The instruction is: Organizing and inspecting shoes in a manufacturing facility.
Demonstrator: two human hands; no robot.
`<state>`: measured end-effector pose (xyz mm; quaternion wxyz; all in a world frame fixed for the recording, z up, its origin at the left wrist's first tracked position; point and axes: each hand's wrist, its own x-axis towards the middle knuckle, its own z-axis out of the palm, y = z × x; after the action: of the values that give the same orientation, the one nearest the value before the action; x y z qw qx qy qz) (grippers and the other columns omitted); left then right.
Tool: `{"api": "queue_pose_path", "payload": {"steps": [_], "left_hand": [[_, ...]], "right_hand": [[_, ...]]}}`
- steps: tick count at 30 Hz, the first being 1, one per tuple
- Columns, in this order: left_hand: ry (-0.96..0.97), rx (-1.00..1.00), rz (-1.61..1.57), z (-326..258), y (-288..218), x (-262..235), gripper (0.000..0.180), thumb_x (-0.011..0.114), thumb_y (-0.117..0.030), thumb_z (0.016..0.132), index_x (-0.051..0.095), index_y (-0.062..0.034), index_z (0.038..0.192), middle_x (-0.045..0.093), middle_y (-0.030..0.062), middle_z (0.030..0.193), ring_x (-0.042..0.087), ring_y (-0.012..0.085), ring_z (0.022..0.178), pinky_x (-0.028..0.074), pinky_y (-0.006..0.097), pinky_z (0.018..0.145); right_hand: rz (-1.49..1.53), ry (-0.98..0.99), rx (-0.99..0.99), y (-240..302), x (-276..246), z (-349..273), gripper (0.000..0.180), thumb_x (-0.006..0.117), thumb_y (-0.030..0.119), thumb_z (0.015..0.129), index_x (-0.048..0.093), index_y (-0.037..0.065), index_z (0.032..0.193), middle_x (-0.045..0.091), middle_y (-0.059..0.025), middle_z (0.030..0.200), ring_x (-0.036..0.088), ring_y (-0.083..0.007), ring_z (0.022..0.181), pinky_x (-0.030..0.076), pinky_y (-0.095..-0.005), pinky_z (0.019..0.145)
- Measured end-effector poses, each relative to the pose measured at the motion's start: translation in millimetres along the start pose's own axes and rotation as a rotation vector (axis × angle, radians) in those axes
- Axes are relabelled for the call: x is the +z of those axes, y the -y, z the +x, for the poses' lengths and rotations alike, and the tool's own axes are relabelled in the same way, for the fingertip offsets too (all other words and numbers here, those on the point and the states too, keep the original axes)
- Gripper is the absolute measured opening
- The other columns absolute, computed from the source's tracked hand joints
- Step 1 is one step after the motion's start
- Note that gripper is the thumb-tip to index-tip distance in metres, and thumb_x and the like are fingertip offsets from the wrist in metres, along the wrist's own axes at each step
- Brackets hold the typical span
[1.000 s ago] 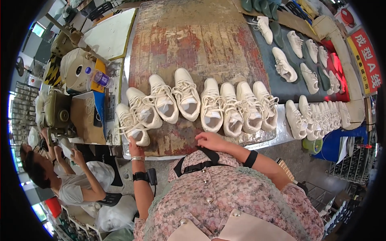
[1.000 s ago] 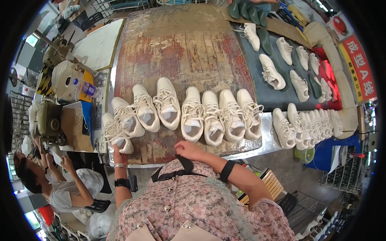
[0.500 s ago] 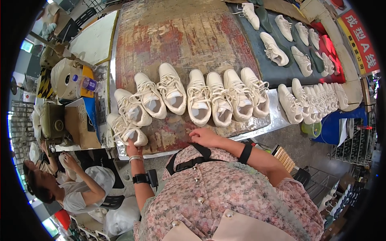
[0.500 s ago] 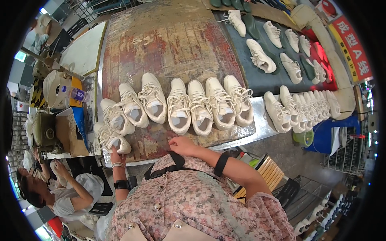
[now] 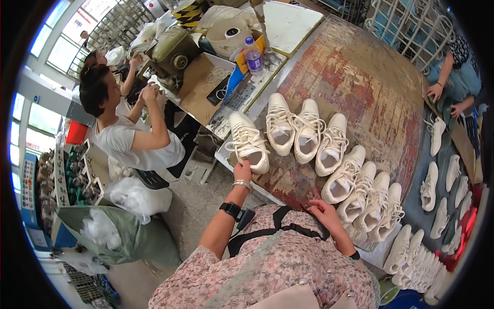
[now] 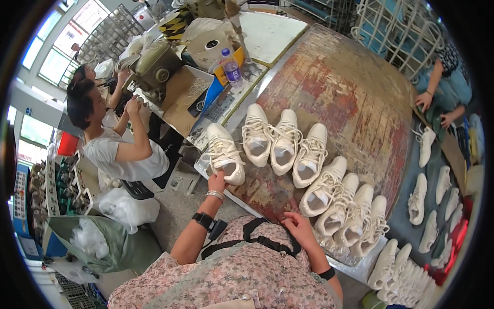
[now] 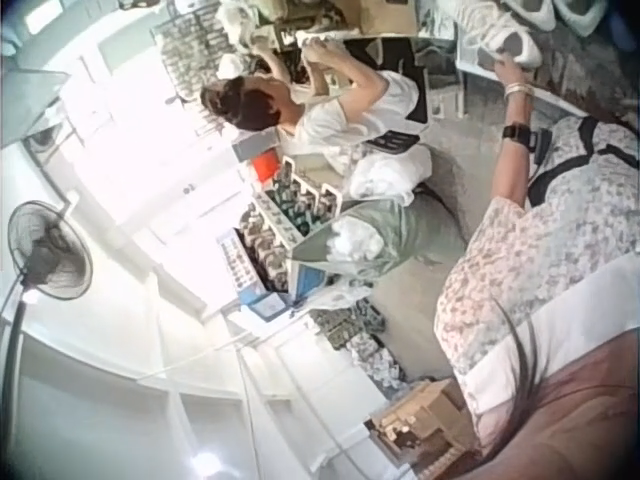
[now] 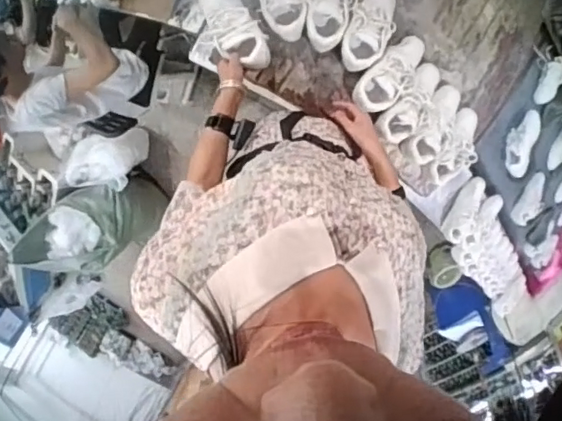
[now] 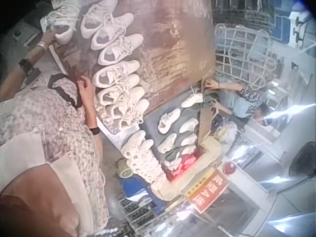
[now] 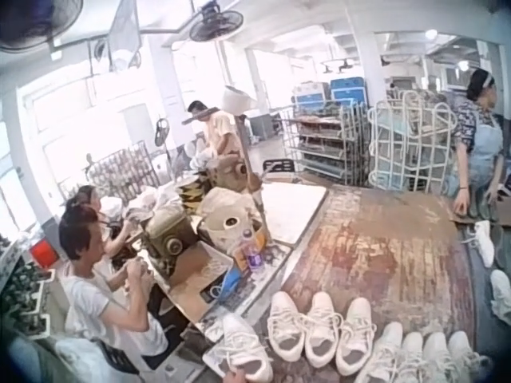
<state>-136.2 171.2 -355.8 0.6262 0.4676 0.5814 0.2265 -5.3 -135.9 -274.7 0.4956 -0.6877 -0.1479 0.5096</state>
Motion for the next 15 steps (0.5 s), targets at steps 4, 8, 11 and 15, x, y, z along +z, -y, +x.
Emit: {"api": "queue_pose_path", "payload": {"steps": [4,8,11,15], "left_hand": [[-0.061,0.139,-0.18,-29,-26,6,0.029,0.053,-0.023,0.083,0.058,0.0047,0.091,0.059,0.0048,0.075,0.053,0.011,0.061,0.043,0.028,0.052],[0.087,0.163,0.039,-65,-68,4,0.031,0.054,-0.023,0.083,0.058,0.0045,0.096,0.061,0.0036,0.078,0.054,0.0106,0.063,0.043,0.028,0.054],[0.372,0.22,0.05,-102,-84,21,0.029,0.055,-0.023,0.087,0.057,-0.0004,0.106,0.063,0.004,0.09,0.055,0.0097,0.078,0.047,0.026,0.068],[0.566,0.337,0.283,-116,-92,26,0.037,0.055,-0.025,0.088,0.052,-0.004,0.118,0.062,0.0049,0.091,0.054,0.009,0.08,0.047,0.027,0.07]], "right_hand": [[0.025,0.111,-0.094,49,5,15,0.045,0.061,0.017,0.084,0.046,0.0,0.124,0.059,-0.0118,0.112,0.056,-0.0151,0.101,0.046,-0.0252,0.081],[0.024,0.156,-0.187,108,33,44,0.065,0.062,0.016,0.084,0.028,0.006,0.138,0.037,-0.0085,0.136,0.044,-0.0196,0.119,0.042,-0.0314,0.09],[0.322,0.175,-0.255,116,48,51,0.065,0.064,0.019,0.082,0.031,0.001,0.135,0.043,-0.0144,0.13,0.046,-0.0245,0.117,0.04,-0.0315,0.094],[0.476,0.335,0.063,125,45,34,0.052,0.061,0.015,0.082,0.037,0.0,0.127,0.048,-0.012,0.122,0.051,-0.0256,0.111,0.045,-0.0401,0.092]]}}
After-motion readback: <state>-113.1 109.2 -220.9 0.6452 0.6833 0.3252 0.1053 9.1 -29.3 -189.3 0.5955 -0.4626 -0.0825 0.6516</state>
